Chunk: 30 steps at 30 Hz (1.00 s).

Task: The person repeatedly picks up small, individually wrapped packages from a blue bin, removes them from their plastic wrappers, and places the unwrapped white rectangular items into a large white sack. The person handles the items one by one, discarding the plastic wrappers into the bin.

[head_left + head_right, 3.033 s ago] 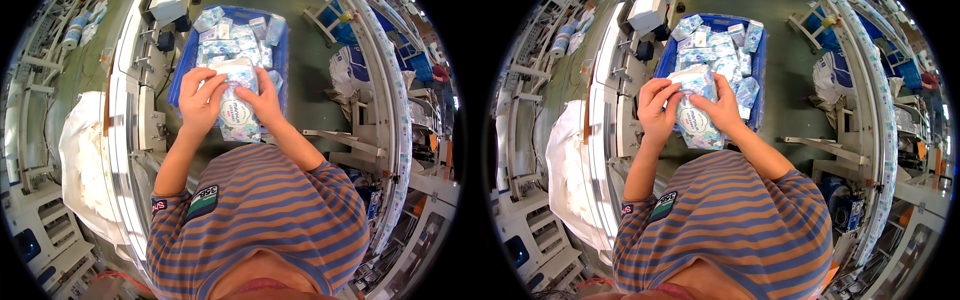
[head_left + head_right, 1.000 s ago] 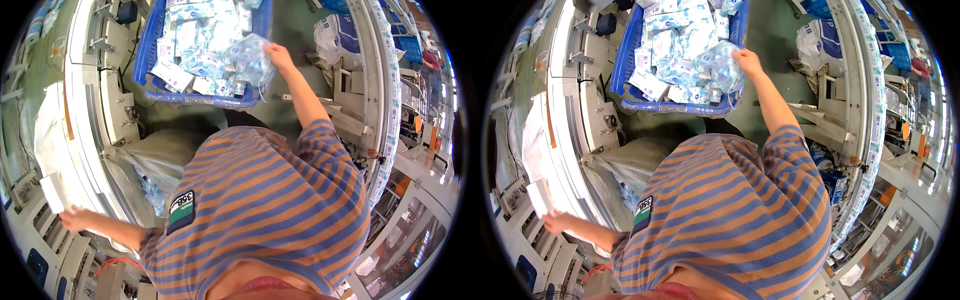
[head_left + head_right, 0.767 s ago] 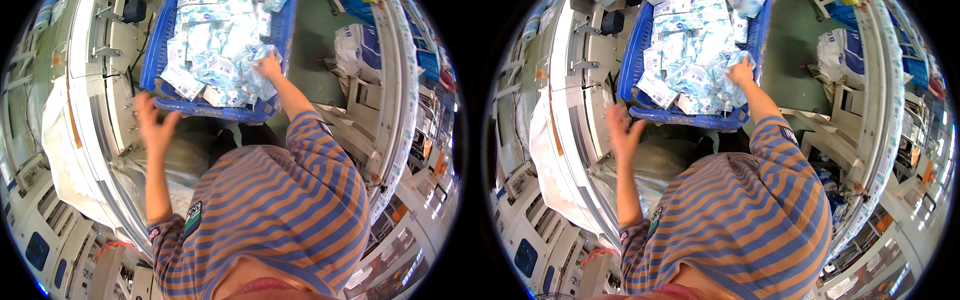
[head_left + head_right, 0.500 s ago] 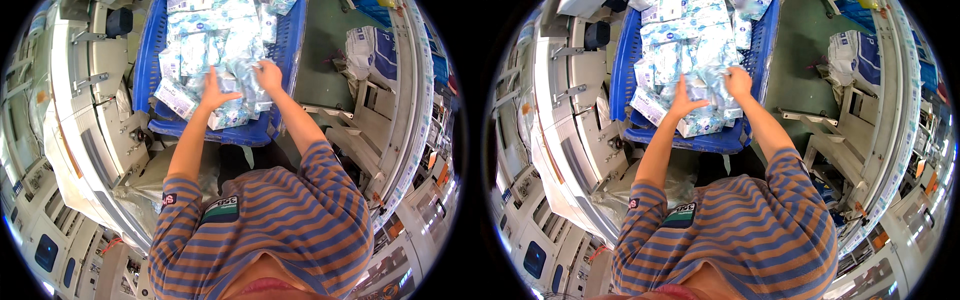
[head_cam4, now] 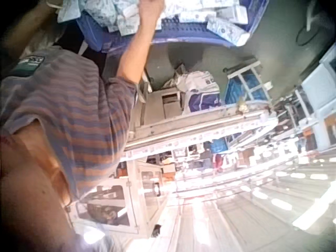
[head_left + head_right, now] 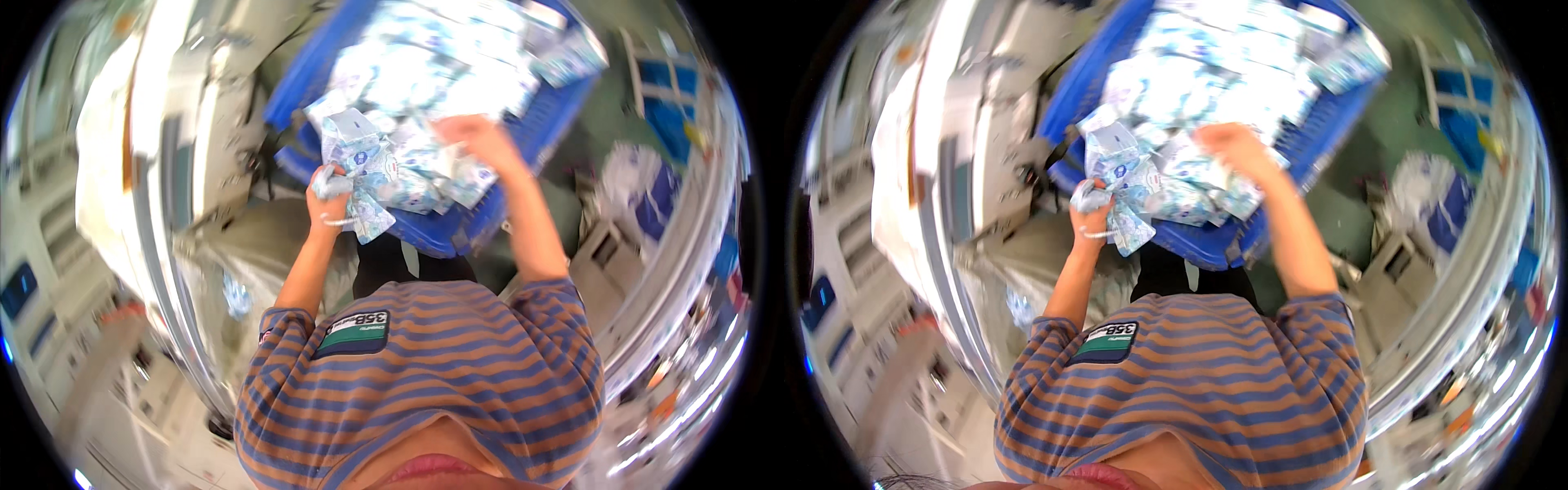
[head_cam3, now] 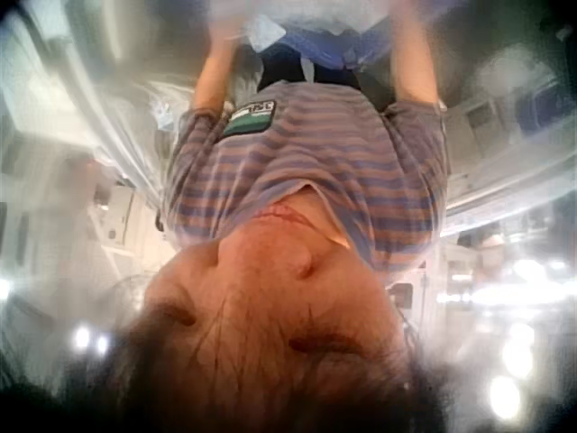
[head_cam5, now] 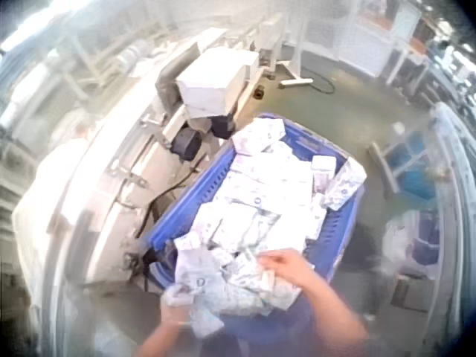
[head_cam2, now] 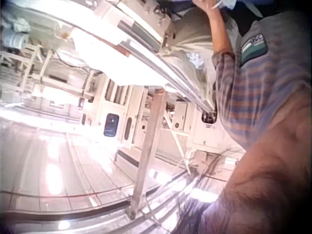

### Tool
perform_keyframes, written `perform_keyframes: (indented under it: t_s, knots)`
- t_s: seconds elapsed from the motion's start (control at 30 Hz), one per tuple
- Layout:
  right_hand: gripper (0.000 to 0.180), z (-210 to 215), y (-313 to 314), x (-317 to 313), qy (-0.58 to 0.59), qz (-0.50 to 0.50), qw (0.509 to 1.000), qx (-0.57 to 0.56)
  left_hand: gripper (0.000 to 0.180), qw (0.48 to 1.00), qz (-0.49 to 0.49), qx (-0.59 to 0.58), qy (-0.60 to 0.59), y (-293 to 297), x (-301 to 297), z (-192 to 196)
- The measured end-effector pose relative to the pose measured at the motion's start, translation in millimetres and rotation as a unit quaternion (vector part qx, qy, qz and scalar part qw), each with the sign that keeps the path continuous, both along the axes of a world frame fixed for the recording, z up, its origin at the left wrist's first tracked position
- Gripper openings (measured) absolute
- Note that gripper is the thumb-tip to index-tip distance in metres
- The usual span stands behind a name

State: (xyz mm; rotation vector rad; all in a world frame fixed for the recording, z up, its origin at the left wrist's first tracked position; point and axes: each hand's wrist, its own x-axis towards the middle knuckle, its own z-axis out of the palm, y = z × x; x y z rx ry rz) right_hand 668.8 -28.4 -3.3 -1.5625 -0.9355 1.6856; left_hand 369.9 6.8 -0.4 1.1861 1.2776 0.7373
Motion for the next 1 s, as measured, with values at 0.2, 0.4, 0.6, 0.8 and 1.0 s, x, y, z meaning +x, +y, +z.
perform_keyframes:
  t_s: [0.2, 0.4, 0.6, 0.8, 1.0]
  knots:
    - [0.078, -146, 25, 56, -0.192, -0.401, 0.853, -0.275, 0.019, 0.78, 0.144, 0.406, 0.454, -27, -173, 119]
    - [0.06, -151, 57, -3, -0.085, -0.55, 0.816, -0.155, 0.039, 0.718, 0.116, 0.281, 0.627, -56, -317, 54]
    - [0.035, -94, 18, -16, -0.118, -0.578, 0.805, -0.054, 0.033, 0.699, -0.355, -0.192, 0.59, -6, -327, -137]
    - [0.031, 16, -39, -112, 0.002, -0.452, 0.889, 0.076, 0.029, 0.788, -0.315, -0.094, 0.521, 35, -351, -173]
    - [0.065, 114, -28, -212, 0.117, -0.249, 0.952, 0.137, 0.026, 0.966, -0.128, -0.079, 0.21, 3, -400, -94]
